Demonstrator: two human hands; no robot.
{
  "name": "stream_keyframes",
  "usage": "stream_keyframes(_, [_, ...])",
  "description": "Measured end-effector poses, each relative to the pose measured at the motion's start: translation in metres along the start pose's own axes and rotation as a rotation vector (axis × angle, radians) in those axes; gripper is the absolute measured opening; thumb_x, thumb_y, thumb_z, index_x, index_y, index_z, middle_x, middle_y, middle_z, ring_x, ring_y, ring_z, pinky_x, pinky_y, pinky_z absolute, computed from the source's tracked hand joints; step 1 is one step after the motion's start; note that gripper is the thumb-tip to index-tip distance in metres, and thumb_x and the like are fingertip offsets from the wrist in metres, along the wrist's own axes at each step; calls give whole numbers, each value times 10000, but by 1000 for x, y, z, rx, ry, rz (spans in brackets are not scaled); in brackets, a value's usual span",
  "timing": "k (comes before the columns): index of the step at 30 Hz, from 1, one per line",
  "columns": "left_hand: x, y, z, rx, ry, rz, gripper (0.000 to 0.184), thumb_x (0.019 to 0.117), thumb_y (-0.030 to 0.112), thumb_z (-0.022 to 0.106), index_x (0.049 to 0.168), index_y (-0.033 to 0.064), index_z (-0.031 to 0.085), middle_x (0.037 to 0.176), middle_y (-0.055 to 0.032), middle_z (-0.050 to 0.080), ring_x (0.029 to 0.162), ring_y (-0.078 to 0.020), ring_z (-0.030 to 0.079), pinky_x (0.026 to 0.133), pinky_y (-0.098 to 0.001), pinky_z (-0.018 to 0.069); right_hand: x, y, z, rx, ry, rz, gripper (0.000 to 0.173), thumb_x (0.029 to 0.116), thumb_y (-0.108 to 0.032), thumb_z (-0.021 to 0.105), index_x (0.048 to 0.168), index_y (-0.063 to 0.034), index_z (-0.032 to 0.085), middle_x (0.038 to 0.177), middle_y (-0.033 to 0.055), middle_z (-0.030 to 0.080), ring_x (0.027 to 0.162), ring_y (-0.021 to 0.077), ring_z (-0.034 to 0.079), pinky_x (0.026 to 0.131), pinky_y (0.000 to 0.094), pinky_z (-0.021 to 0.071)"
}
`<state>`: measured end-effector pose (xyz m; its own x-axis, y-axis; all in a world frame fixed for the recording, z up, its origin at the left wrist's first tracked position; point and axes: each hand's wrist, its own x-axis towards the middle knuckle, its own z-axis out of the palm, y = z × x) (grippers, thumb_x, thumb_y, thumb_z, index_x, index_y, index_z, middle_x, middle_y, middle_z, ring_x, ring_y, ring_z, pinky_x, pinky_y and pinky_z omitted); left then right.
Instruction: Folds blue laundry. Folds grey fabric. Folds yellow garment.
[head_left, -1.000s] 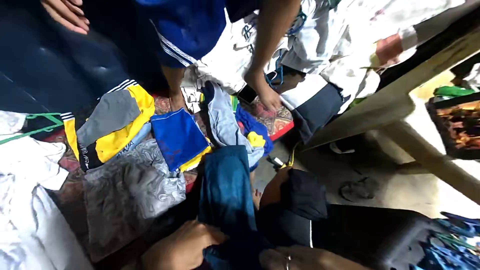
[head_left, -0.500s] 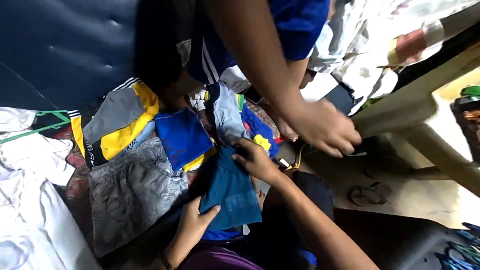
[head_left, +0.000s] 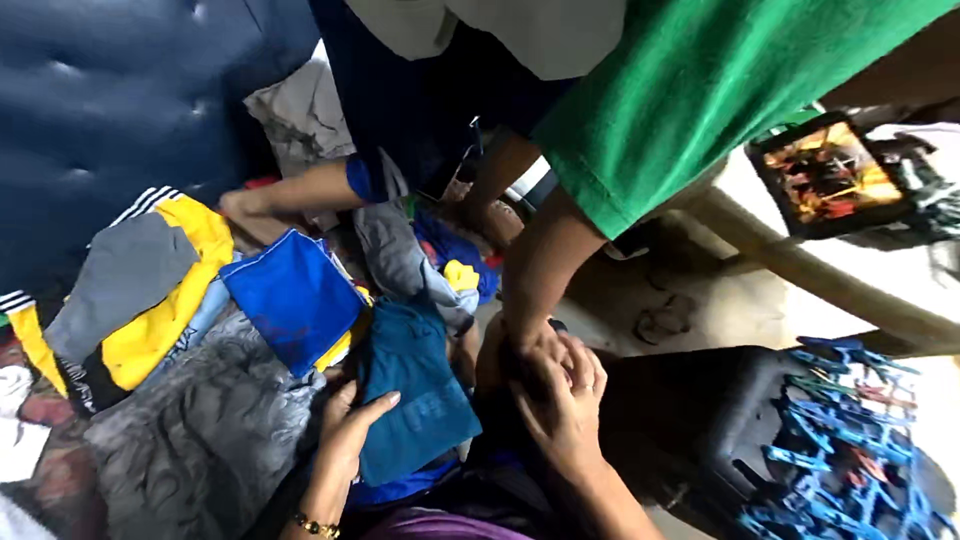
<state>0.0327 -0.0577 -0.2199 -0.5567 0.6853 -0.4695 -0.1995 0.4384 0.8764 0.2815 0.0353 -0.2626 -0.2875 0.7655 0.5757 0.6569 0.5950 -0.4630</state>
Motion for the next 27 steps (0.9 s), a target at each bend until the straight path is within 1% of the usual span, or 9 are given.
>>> stream_keyframes(2, [-5,14,1,-12,-41,-9,348,840,-38,728,1177,-59,647,1127,-116,697,1042,-117,660,916,-296,554,-6,12,7,-9,-154,122,734,891,-484,630,1418,22,556,1502,462,319,1402,661,285,1125,731,279])
stream_keyframes(3, [-9,23,2,-23,-66,-15,372,851,-37,698,1218,-49,632,1145,-103,694,1049,-103,660,915,-282,556,-8,15,13,-28,-181,136,811,884,-542,605,1451,31,518,1517,476,274,1404,682,249,1120,747,267])
stream_keyframes(7, [-13,70,-6,-87,-121,-12,513,878,-45,615,1379,-2,512,1236,-89,639,1094,-87,630,916,-277,547,-10,12,24,-34,-154,78,888,905,-619,534,1476,57,464,1506,502,244,1399,672,271,1130,714,276])
stream_keyframes(10, [0,98,-27,-63,-44,193,663,857,8,625,1483,27,408,1277,-119,608,1095,-133,624,902,-328,550,-10,10,33,-20,-153,39,944,923,-654,495,1504,84,405,1517,490,248,1405,650,293,1137,701,278])
stream_keyframes(12, [20,110,-48,-79,24,405,699,838,41,634,1474,102,351,1283,-56,601,1066,-104,638,860,-328,573,-10,9,37,-4,-162,27,968,929,-665,483,1511,102,375,1510,478,281,1404,631,316,1147,678,287])
stream_keyframes(16, [61,123,-76,-145,69,699,959,865,-1,574,1632,194,32,1636,-48,271,1399,-112,439,1089,-320,461,-11,4,43,35,-183,40,908,919,-650,519,1402,119,490,1442,459,401,1366,618,385,1141,662,314])
stream_keyframes(19, [97,85,-83,-128,175,515,1027,857,6,636,1648,266,35,1672,-51,233,1436,-183,405,1096,-406,452,-12,2,46,52,-200,47,844,918,-628,539,1317,115,560,1385,431,483,1339,611,421,1133,658,329])
stream_keyframes(22, [132,33,-83,-112,261,194,1004,844,-73,683,1631,203,124,1618,-172,313,1401,-327,434,1052,-541,461,-11,1,47,36,-216,31,809,916,-616,536,1278,105,596,1368,433,496,1328,621,427,1119,666,340])
stream_keyframes(27, [135,32,-87,51,267,243,1075,800,-80,753,1628,134,101,1606,-231,306,1416,-345,421,1097,-518,435,-9,0,48,0,-223,20,765,921,-614,520,1250,68,628,1329,406,541,1283,606,478,1083,666,374])
